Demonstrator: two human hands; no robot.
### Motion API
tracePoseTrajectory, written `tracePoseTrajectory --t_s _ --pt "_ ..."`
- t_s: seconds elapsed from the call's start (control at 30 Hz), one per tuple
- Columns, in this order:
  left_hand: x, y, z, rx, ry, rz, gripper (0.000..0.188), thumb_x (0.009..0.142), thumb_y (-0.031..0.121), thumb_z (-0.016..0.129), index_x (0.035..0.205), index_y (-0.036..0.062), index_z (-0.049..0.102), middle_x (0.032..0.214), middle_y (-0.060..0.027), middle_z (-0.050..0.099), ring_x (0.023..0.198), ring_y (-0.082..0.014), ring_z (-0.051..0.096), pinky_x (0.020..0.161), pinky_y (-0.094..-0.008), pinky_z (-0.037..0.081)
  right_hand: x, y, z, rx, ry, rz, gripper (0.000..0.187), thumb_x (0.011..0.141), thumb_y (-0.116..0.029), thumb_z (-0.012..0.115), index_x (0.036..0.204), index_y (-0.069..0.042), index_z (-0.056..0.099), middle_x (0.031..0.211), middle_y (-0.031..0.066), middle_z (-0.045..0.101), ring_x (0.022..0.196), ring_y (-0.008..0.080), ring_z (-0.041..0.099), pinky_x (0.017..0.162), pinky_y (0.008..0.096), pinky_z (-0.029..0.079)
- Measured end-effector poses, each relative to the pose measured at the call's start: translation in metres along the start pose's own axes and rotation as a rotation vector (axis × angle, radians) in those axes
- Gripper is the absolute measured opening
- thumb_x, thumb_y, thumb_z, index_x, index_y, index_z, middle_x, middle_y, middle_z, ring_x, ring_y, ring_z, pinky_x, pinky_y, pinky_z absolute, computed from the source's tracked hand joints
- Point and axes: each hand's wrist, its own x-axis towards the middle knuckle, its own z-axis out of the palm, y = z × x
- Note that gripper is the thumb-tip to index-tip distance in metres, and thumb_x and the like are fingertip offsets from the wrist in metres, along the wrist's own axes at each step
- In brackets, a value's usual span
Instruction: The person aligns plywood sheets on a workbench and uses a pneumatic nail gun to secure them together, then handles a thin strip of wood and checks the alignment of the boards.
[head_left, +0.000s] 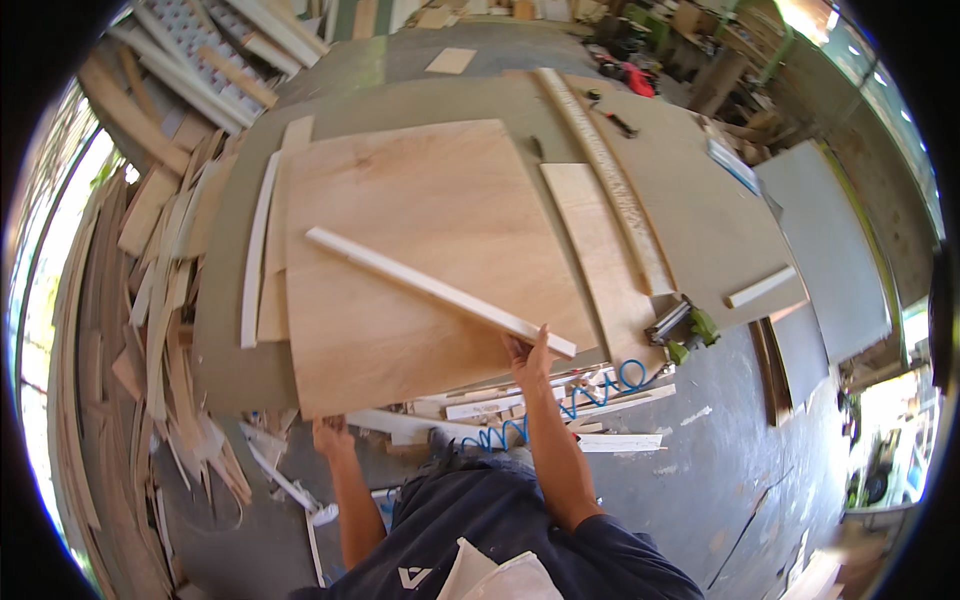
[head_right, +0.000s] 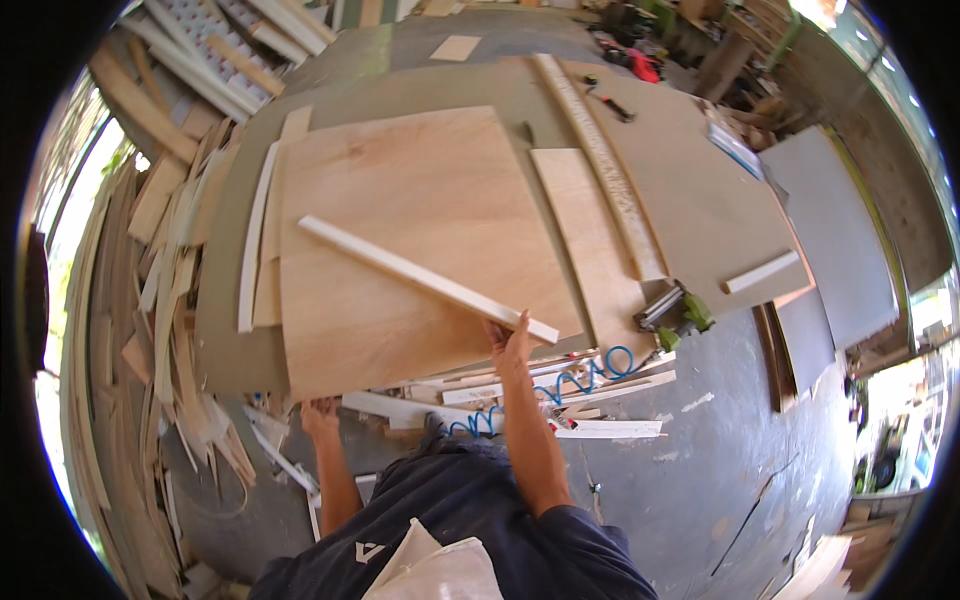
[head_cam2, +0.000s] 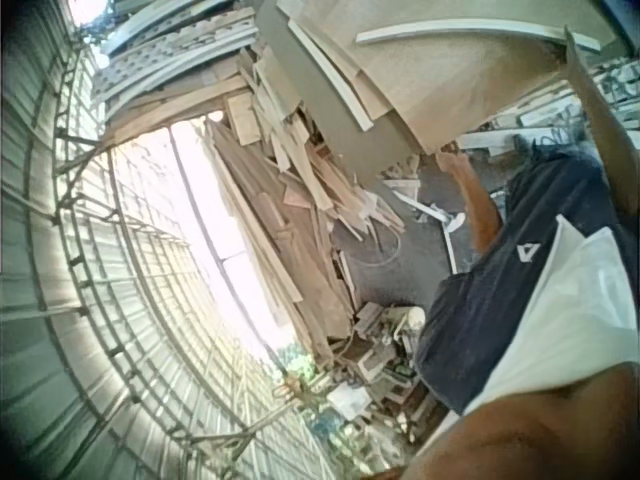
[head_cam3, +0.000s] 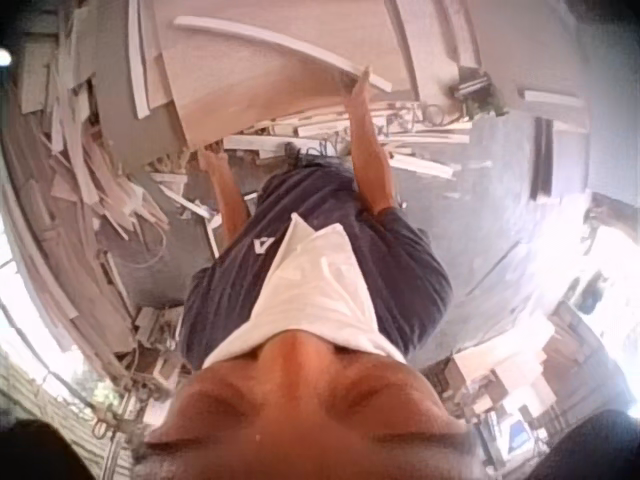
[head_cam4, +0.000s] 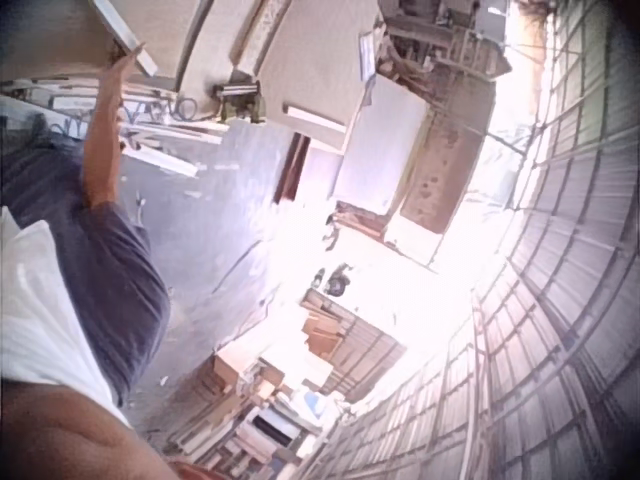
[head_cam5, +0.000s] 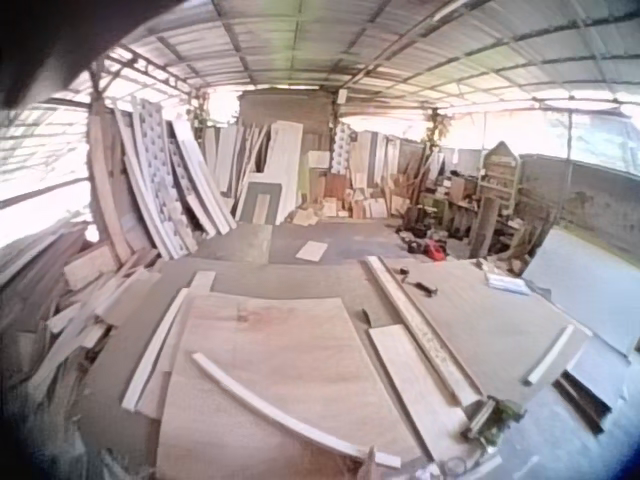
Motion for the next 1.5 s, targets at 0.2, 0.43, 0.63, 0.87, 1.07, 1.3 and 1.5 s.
tracePoseTrajectory --t_s 0.2,0.43,0.63,0.87,1.07,1.3,1.5 --pt "-0.035 -0.024 0.012 0.047 0.014 -0.029 0.031 0.095 0.024 0.058 0.112 -0.0010 0.053 0.098 -0.0147 0.060 0.087 -0.0302 0.064 0.082 -0.0440 0.055 -0.033 -0.020 -0.028 -0.628 0.250 0.045 0.051 0.089 -0.052 0.055 0.086 -0.001 0.056 0.083 0.0167 0.062 0.064 0.0203 0.062 0.048 0.0293 0.049" --pt "-0.093 -0.065 0.046 0.187 -0.278 -0.244 0.034 0.096 0.027 0.058 0.109 -0.0032 0.051 0.100 -0.0201 0.063 0.095 -0.0350 0.065 0.087 -0.0461 0.055 -0.024 -0.024 -0.078 -0.473 0.466 -0.086 0.050 0.082 -0.037 0.068 0.110 0.000 0.051 0.088 0.0119 0.056 0.070 0.0232 0.062 0.057 0.0317 0.056" --pt "-0.073 -0.041 0.030 0.264 -0.202 -0.098 0.035 0.096 0.027 0.057 0.106 -0.0061 0.054 0.095 -0.0212 0.065 0.089 -0.0356 0.066 0.084 -0.0444 0.056 -0.051 -0.021 -0.087 -0.291 0.316 0.048 0.020 0.087 -0.025 0.059 0.087 -0.005 0.055 0.073 0.0084 0.059 0.067 0.0240 0.065 0.060 0.0371 0.057" --pt "-0.033 0.013 -0.006 0.355 -0.216 -0.097 0.043 0.096 0.033 0.057 0.109 -0.0079 0.054 0.106 -0.0229 0.063 0.100 -0.0346 0.063 0.093 -0.0465 0.051 -0.131 -0.055 -0.099 -0.525 0.126 0.149 0.029 0.089 -0.021 0.055 0.106 0.003 0.058 0.096 0.0170 0.066 0.082 0.0276 0.068 0.072 0.0365 0.057" --pt "-0.073 -0.033 0.017 0.318 -0.215 -0.195 0.049 0.096 0.034 0.057 0.123 -0.0051 0.049 0.126 -0.0198 0.052 0.120 -0.0316 0.051 0.104 -0.0445 0.042 -0.170 -0.093 -0.157 -0.658 0.103 0.219 0.028 0.092 -0.022 0.055 0.104 0.002 0.060 0.093 0.0149 0.067 0.079 0.0240 0.068 0.070 0.0336 0.056" --pt "-0.161 -0.157 0.055 0.403 -0.334 -0.231 0.050 0.096 0.034 0.055 0.131 -0.0005 0.045 0.121 -0.0105 0.054 0.114 -0.0286 0.055 0.099 -0.0407 0.045 -0.217 -0.202 -0.300 -0.662 0.226 0.114 0.024 0.093 -0.018 0.054 0.104 0.003 0.062 0.092 0.0133 0.068 0.077 0.0222 0.068 0.067 0.0316 0.055" --pt "-0.217 -0.246 0.087 0.579 -0.058 -0.048 0.044 0.090 0.024 0.056 0.125 0.0004 0.048 0.117 -0.0109 0.056 0.106 -0.0240 0.057 0.085 -0.0378 0.048 -0.276 -0.339 -0.446 -0.527 0.657 -0.082 0.023 0.091 -0.020 0.053 0.098 0.000 0.062 0.086 0.0127 0.068 0.072 0.0213 0.068 0.063 0.0308 0.055"
